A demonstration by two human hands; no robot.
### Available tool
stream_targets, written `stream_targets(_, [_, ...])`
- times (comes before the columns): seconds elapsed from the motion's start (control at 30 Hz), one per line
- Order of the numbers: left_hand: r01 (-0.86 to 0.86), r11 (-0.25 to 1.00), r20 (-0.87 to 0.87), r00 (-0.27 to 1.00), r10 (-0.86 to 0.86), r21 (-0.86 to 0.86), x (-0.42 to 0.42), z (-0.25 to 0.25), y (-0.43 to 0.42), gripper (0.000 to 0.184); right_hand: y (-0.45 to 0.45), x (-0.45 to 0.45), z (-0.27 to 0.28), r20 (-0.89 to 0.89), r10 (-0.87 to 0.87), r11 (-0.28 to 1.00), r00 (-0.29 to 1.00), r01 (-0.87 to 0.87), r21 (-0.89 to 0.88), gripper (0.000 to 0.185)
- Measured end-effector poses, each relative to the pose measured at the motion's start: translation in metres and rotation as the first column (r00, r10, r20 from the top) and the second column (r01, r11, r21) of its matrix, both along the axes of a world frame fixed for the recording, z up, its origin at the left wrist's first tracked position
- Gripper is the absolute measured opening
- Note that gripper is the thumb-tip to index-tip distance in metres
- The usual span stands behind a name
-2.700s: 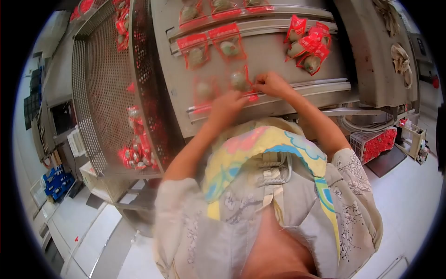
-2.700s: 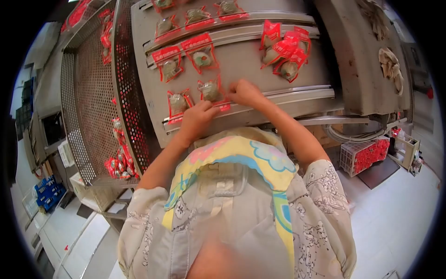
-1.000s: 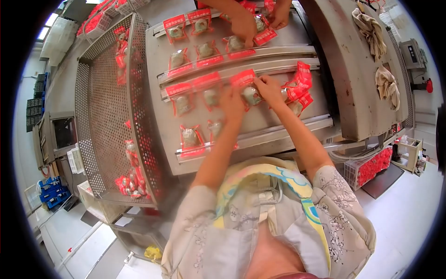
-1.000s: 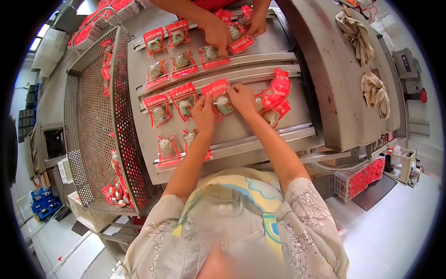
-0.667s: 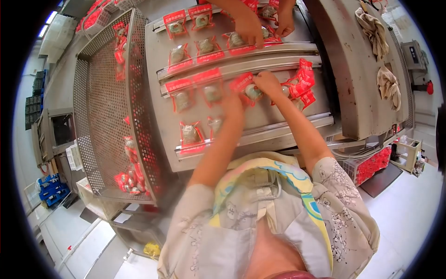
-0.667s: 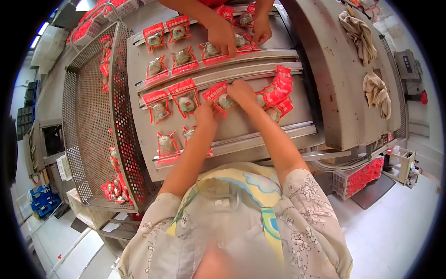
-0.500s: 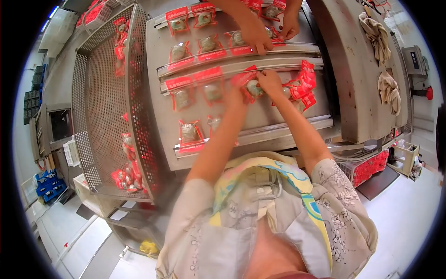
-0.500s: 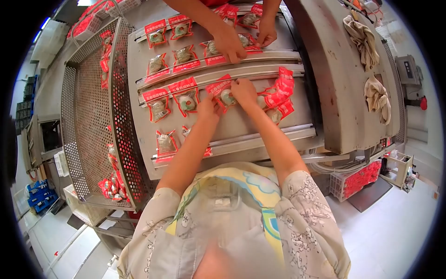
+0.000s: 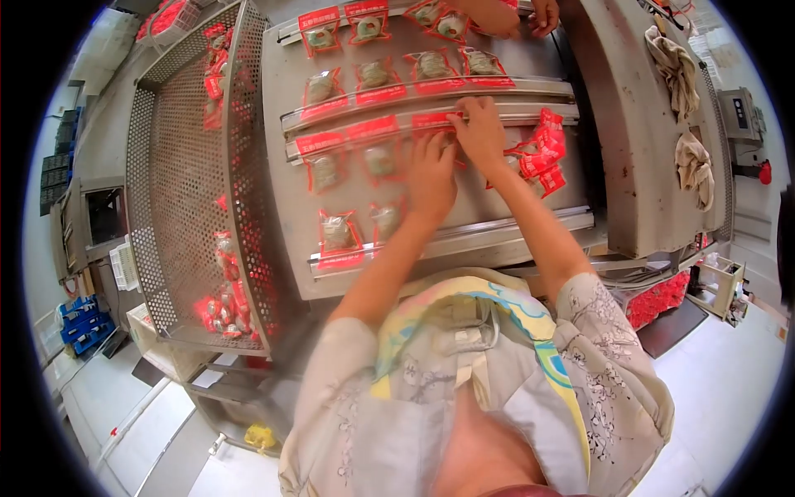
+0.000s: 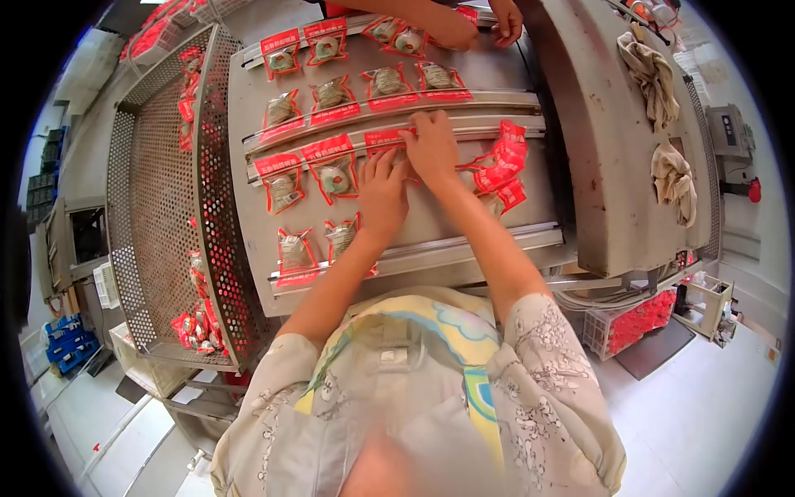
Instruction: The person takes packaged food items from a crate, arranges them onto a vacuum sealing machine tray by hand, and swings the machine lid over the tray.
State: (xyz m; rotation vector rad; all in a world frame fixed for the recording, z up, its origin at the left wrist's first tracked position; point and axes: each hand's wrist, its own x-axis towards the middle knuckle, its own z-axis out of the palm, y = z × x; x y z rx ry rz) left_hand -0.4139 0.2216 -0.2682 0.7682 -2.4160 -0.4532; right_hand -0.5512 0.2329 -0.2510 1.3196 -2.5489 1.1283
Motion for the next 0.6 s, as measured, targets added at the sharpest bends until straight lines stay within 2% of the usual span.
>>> stream_targets(0.1, [-0.058, 0.991, -0.051, 0.997, 0.065, 0.123, 0.002, 0.028, 0.003, 0.049, -0.017, -0.012, -0.002, 0.181, 0.089, 0.986, 0.98, -0.113, 0.125, 0.021])
stream_targets(0.2, [-0.206, 0.971, 0.015, 0.979, 0.205, 0.124, 0.018, 0.037, -0.026, 0.05, -0.018, -0.017, -0.001, 0.242, 0.068, 0.977, 0.968, -0.113, 0.178, 0.022])
stream_targets(0.27, [-0.287, 0.952, -0.124, 0.954, 0.274, -0.103, 0.028, 0.029, -0.061, 0.041, -0.01, -0.014, 0.003, 0.277, 0.036, 0.995, 0.96, -0.061, 0.081, 0.02])
stream_targets(0.3, [-0.239, 0.966, -0.059, 0.97, 0.234, -0.099, 0.032, 0.031, -0.076, 0.035, -0.003, -0.012, 0.007, 0.294, 0.022, 0.999, 0.956, -0.033, 0.034, 0.02])
stream_targets(0.37, [-0.14, 0.986, 0.071, 0.987, 0.147, -0.085, 0.037, 0.039, -0.102, 0.024, 0.021, -0.009, 0.024, 0.123, 0.067, 0.991, 0.99, -0.081, 0.106, 0.02])
stream_targets(0.47, [-0.085, 0.995, -0.019, 0.996, 0.084, -0.047, 0.03, 0.021, -0.119, 0.012, 0.059, -0.018, 0.05, -0.108, 0.163, 0.975, 0.981, -0.144, 0.17, 0.022])
stream_targets(0.6, [-0.078, 0.996, 0.008, 0.997, 0.079, -0.051, 0.03, 0.022, -0.12, 0.016, 0.096, -0.028, 0.08, -0.269, 0.249, 0.95, 0.93, -0.18, 0.254, 0.024])
